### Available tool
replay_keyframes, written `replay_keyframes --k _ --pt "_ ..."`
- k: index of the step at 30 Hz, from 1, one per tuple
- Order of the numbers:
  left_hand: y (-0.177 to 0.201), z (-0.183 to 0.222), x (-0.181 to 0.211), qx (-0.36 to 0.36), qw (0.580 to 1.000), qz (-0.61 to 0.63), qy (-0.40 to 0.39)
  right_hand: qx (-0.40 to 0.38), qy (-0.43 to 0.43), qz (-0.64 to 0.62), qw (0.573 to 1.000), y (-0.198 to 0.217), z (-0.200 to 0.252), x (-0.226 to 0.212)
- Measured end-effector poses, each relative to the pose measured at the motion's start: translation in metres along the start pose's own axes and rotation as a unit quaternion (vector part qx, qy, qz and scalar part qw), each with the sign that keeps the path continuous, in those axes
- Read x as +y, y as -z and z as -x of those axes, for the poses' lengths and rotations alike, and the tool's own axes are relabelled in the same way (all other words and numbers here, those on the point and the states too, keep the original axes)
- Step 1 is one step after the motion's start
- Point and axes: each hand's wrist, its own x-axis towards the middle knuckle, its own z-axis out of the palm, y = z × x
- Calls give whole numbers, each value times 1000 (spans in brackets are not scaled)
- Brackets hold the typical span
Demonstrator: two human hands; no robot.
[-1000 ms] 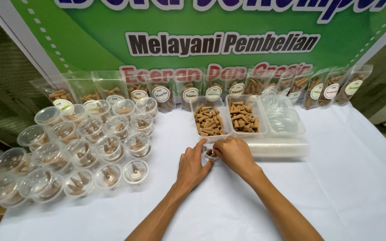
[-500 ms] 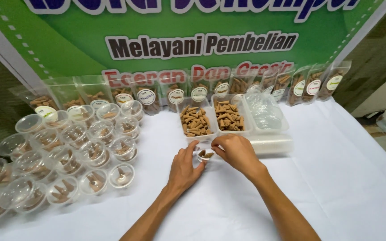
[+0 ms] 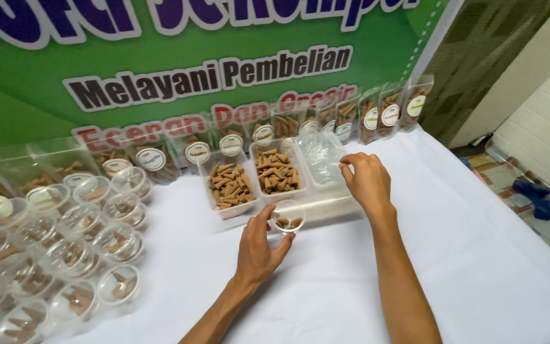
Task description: The person repeatedly fills small clear plastic cups with brown cylindrical pellets from a bulk container, then seals each cup with a clear lid. The filled and sealed cups are placed in a stack on the table.
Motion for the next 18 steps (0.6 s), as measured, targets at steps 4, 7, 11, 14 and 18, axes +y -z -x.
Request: replay_keyframes --k 4,7,11,14,18 --pt "-31 -3 9 51 994 31 -95 53 5 -19 998 -47 -9 43" --pt "-44 2 5 37 994 45 -94 14 -21 -27 999 -49 -11 36" --pt "-47 8 -9 6 996 63 -58 3 -21 -28 999 -61 -15 33" --pt "-43 7 -6 -24 996 80 -35 -9 -17 -21 1000 -67 -18 33" --pt "-41 7 -4 -48 996 77 -18 -11 -13 -23 1000 -73 -18 37"
